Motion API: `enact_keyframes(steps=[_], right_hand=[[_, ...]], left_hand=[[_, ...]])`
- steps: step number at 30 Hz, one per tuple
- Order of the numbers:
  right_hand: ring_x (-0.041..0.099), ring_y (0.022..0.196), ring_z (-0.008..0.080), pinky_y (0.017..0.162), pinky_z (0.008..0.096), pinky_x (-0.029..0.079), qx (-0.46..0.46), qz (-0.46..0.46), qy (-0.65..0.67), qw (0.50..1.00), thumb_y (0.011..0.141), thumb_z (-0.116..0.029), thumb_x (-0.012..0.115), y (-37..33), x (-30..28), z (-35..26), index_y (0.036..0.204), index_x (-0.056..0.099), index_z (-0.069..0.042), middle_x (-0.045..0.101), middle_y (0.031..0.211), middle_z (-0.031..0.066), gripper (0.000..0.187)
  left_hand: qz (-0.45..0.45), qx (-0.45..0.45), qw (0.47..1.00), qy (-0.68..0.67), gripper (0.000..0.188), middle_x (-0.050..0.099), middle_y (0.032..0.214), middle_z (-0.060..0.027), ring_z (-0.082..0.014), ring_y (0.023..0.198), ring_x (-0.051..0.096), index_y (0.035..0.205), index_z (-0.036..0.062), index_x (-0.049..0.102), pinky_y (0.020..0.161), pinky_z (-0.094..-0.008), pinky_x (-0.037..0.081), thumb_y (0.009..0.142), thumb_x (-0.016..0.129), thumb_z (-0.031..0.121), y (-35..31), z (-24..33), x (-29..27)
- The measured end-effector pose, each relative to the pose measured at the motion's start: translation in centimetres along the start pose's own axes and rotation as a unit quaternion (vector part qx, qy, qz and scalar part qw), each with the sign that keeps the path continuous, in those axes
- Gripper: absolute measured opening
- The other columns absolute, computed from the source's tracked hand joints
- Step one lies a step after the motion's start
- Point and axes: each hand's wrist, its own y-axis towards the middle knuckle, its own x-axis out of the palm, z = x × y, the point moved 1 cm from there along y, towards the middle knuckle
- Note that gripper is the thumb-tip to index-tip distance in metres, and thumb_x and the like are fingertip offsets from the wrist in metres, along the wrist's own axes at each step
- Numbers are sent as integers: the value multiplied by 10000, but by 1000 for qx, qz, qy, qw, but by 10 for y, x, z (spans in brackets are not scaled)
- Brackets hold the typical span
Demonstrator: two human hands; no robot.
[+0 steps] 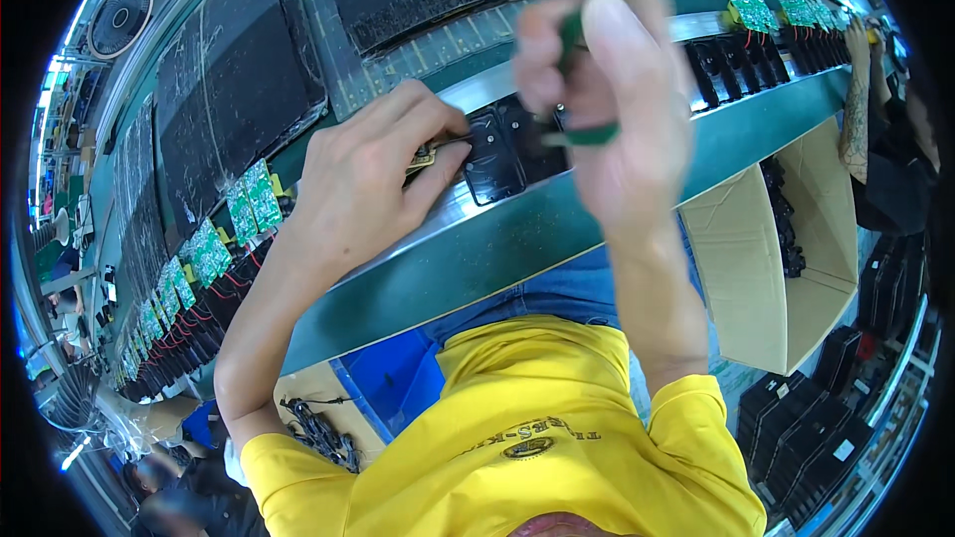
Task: The person is manually assembling and inspecting circuit boards on an assembly line using small hand tools.
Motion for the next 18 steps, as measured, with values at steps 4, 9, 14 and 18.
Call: enact_keyframes(steps=[4, 9, 14, 18], right_hand=[[572, 841, 143, 767, 296, 499, -90, -144, -392, 904, 1031, -145, 815, -26, -40, -45, 1298, 866, -85, 666, 1035, 29, 279], [585, 875, 178, 797, 332, 539, -104, -217, -617, 749, 900, -114, 938, -57, -57, -24, 1203, 906, -140, 654, 1114, 32, 306], [591, 898, 209, 824, 358, 563, -109, -188, -625, 750, 889, -173, 962, -64, -60, -13, 1105, 922, -161, 638, 1171, 36, 219], [588, 899, 208, 823, 356, 562, -106, -189, -619, 755, 893, -161, 959, -65, -61, -12, 1113, 919, -155, 638, 1163, 33, 224]], left_hand=[[57, -29, 998, -12, 81, 716, 1137, -1, -187, 816, 690, 1088, 92, 801, 726, -313, 552, 1015, 836, 89, -3, 6, 2], [74, -26, 997, 24, 60, 706, 1151, 19, -152, 784, 677, 1056, 106, 825, 704, -300, 539, 1007, 860, 109, -4, 6, 11], [27, -83, 996, -3, 98, 730, 1179, -34, -198, 926, 696, 1078, 39, 847, 840, -310, 550, 982, 847, 20, 3, 17, 10], [53, -46, 997, 30, 22, 705, 1153, 20, -158, 825, 677, 1018, 97, 856, 740, -297, 538, 1000, 850, 86, 5, 11, 15]])
